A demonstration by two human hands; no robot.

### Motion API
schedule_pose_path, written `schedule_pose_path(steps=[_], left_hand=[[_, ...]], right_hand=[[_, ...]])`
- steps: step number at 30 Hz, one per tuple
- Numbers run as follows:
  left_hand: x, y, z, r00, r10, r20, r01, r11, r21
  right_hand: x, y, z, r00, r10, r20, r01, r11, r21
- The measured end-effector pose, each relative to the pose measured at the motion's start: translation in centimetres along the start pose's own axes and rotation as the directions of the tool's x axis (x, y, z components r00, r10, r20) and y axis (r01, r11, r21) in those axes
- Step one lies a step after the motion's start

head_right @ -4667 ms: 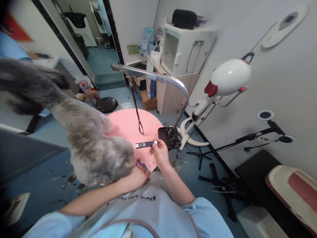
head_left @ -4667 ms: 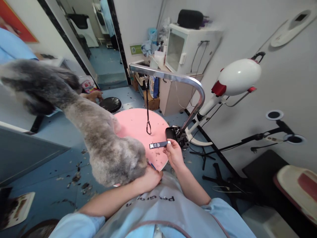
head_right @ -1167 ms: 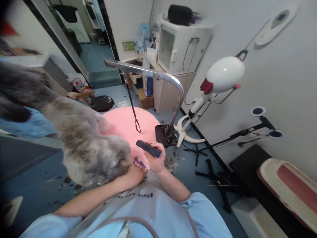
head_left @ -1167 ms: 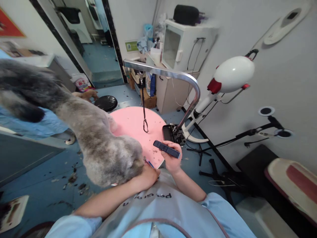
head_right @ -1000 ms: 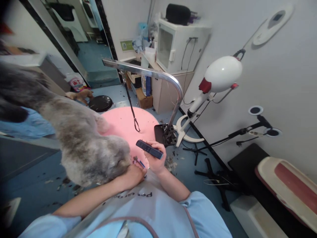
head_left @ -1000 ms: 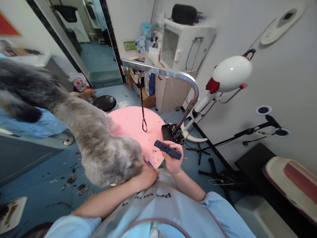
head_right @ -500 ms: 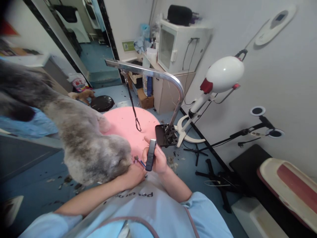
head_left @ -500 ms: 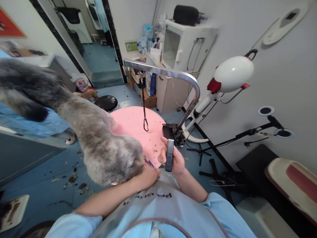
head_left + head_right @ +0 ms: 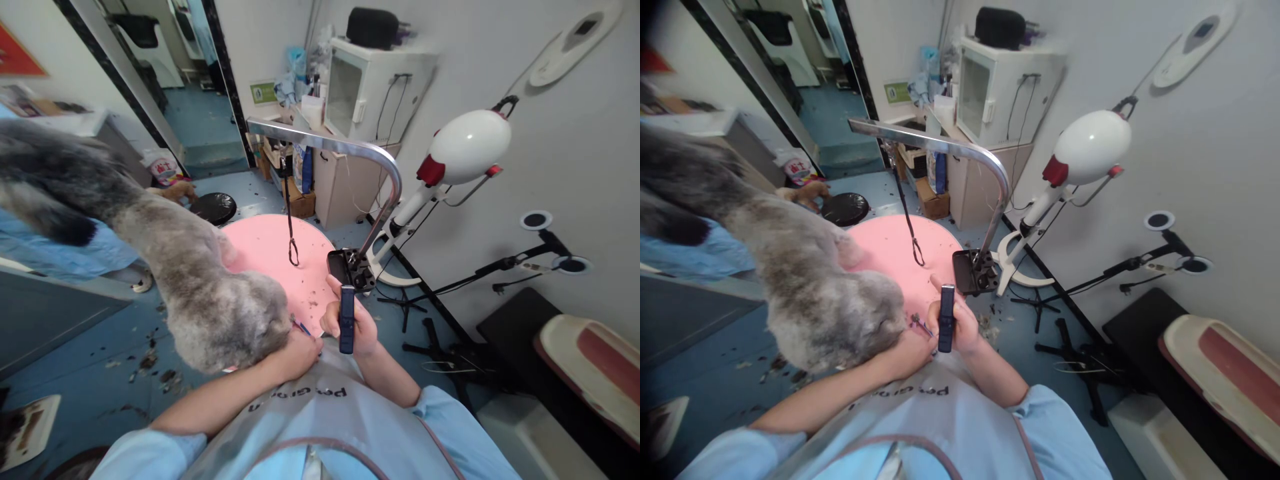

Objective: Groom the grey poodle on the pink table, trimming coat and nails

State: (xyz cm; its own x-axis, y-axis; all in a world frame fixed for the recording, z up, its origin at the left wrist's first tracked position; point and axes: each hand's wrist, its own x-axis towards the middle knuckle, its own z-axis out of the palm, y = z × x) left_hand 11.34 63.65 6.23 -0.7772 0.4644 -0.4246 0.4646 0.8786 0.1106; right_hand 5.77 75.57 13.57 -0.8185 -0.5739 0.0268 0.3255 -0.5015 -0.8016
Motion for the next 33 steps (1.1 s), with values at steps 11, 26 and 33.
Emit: schedule_pose_path(steps=[11,26,33], left_hand=[[-0.2,0.0,-0.5,1.0,-0.01,-0.021,0.009,0.999,-0.044],[0.6,-0.2,2.5,0.992,0.001,-0.126,0.002,1.0,0.024],[0.2,-0.1,1.9,0.997,0.017,-0.076,-0.013,0.998,0.056]], right_hand=[[0.2,-0.1,0.2,0.999,-0.031,-0.005,0.031,0.999,-0.024],[0.4,0.2,-0.1,0.996,-0.083,-0.013,0.082,0.996,-0.035],[0.8,0.8,-0.8,0.917,-0.397,-0.047,0.313,0.785,-0.534]])
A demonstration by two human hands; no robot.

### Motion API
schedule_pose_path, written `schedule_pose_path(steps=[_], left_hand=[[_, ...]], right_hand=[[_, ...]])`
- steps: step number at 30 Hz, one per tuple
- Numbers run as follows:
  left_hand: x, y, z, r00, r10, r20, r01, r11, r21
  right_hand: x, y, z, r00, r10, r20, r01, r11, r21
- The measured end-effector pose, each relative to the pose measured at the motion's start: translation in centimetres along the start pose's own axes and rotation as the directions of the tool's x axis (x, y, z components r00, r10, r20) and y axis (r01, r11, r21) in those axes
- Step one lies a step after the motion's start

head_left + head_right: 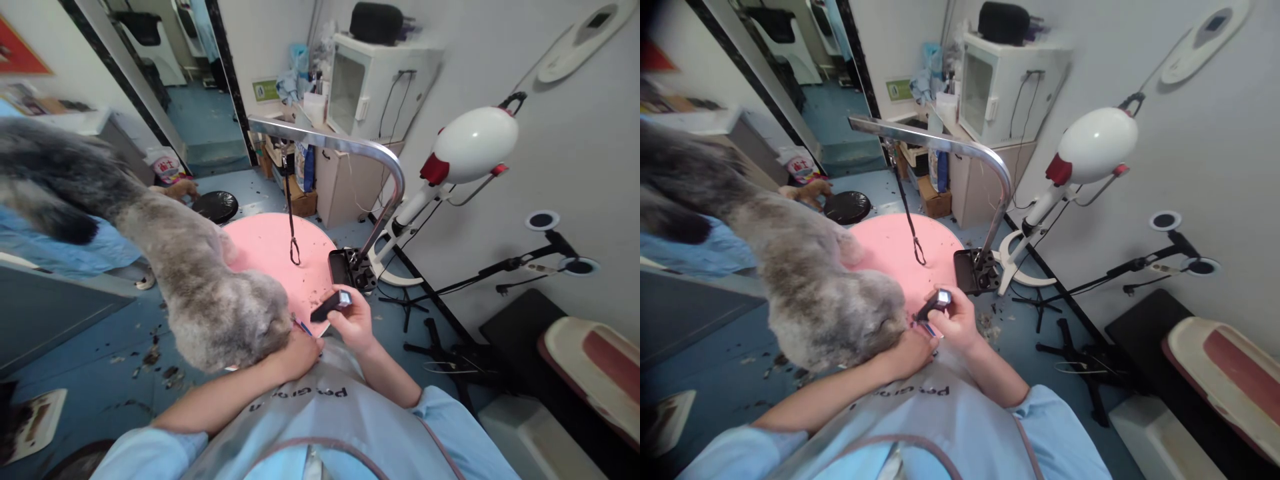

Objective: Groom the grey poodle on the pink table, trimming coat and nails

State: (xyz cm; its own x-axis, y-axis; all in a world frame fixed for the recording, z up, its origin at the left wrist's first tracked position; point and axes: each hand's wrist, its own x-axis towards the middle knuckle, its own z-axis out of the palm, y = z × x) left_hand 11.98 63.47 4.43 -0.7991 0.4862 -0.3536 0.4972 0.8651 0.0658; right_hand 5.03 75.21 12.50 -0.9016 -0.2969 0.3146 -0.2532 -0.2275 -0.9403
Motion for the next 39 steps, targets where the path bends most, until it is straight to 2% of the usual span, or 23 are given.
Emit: schedule_pose_path(steps=[3,5,7,11,18,25,29,39], left_hand=[[-0.3,0.0,-0.6,1.0,0.014,0.009,-0.015,0.999,0.051],[-0.5,0.0,-1.2,1.0,0.027,0.002,-0.027,0.998,0.059],[-0.8,0.0,-1.8,1.0,0.029,0.008,-0.03,0.998,0.056],[-1.0,0.0,-2.5,1.0,0.022,0.008,-0.022,0.999,0.043],[-0.9,-0.1,-1.6,0.999,0.036,-0.018,-0.035,0.999,0.011],[-1.0,0.1,-2.1,1.0,0.007,-0.016,-0.006,0.998,0.057],[-0.8,0.1,-1.4,0.998,0.004,-0.057,0.0,0.997,0.072],[-0.1,0.0,-0.3,0.999,-0.021,-0.027,0.022,0.999,0.041]], right_hand=[[0.3,-0.3,0.0,0.987,-0.163,0.0,0.155,0.932,-0.328],[0.4,-0.7,0.1,0.974,-0.224,0.03,0.215,0.878,-0.428],[0.4,-1.1,0.1,0.969,-0.242,0.052,0.238,0.855,-0.46],[0.4,-1.7,0.2,0.979,-0.192,0.067,0.202,0.873,-0.445],[0.1,-1.9,0.5,0.992,-0.117,0.046,0.126,0.921,-0.369],[-0.1,-1.9,0.6,0.998,-0.06,-0.001,0.056,0.94,-0.337],[-0.2,-1.9,0.6,0.998,-0.059,-0.01,0.052,0.94,-0.337],[-0.1,-2.0,0.6,0.998,-0.053,-0.019,0.043,0.935,-0.353]])
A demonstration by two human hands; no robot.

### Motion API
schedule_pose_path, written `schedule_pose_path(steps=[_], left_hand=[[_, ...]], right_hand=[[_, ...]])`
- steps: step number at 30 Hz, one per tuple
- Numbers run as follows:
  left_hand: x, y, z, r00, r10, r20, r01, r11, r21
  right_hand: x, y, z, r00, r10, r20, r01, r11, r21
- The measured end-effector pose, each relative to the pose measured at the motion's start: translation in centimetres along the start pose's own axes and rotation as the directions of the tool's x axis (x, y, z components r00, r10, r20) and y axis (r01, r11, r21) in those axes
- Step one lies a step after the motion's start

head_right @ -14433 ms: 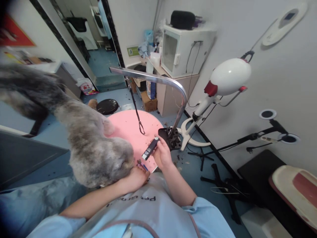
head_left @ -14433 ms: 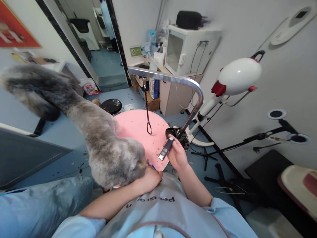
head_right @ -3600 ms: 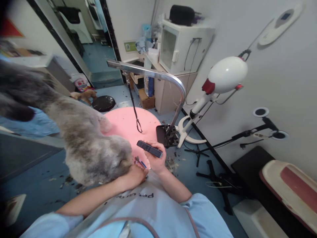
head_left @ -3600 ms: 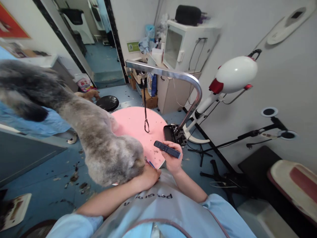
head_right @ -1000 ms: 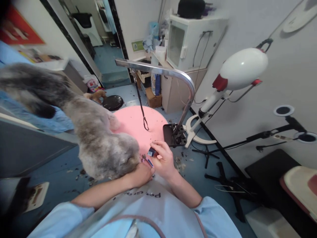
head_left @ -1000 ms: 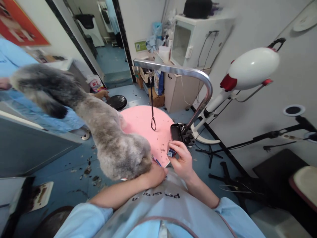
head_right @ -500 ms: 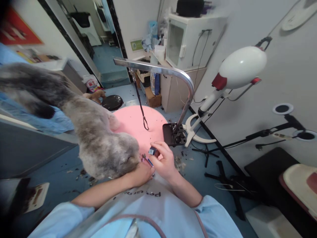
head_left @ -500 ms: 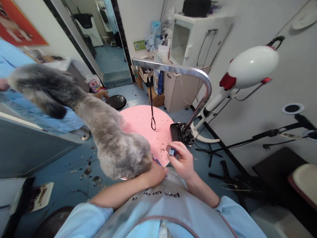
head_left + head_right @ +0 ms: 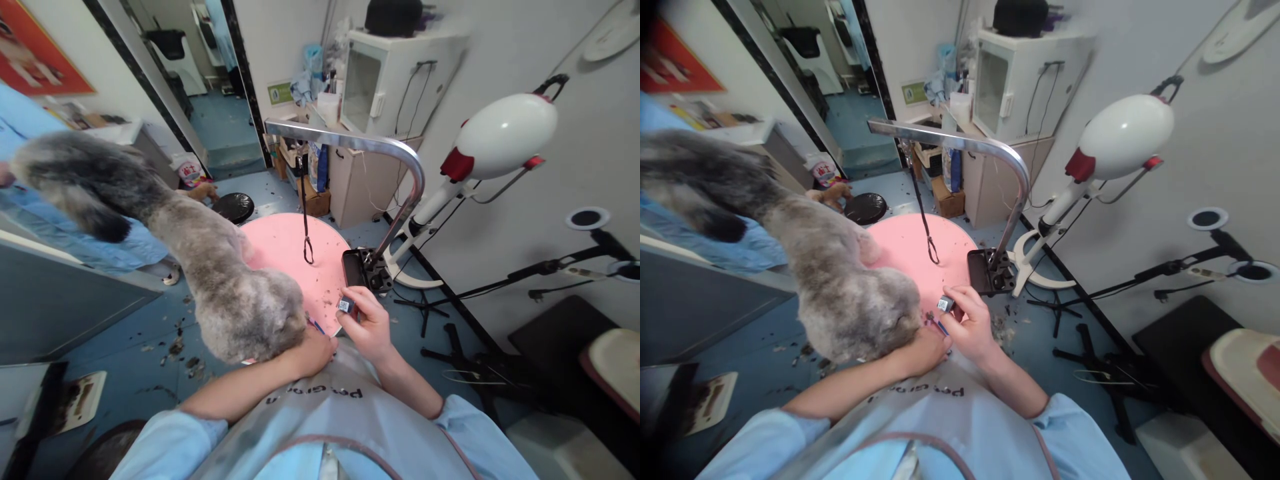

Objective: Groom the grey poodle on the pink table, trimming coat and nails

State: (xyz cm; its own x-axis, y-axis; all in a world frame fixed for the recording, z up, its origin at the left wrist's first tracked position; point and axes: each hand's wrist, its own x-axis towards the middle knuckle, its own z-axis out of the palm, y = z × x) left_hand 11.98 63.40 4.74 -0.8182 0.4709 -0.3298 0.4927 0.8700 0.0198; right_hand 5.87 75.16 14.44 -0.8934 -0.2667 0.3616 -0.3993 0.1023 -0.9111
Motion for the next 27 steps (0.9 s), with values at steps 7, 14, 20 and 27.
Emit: schedule_pose_path(steps=[7,14,20,27], left_hand=[[0.2,-0.2,0.1,1.0,0.008,0.013,-0.008,0.999,-0.033],[0.3,0.0,0.7,0.998,0.022,0.053,-0.019,0.998,-0.061],[0.5,0.1,1.2,0.999,-0.029,0.029,0.03,0.999,-0.037],[0.9,0.2,2.0,0.998,-0.047,0.036,0.051,0.989,-0.139]], right_hand=[[0.0,0.1,-0.1,0.998,0.059,0.019,-0.059,0.998,0.009],[0.3,1.0,-0.1,0.937,0.298,0.183,-0.33,0.927,0.179],[0.8,1.2,0.1,0.871,0.401,0.285,-0.488,0.777,0.397],[0.7,1.7,-0.1,0.832,0.45,0.324,-0.554,0.646,0.525]])
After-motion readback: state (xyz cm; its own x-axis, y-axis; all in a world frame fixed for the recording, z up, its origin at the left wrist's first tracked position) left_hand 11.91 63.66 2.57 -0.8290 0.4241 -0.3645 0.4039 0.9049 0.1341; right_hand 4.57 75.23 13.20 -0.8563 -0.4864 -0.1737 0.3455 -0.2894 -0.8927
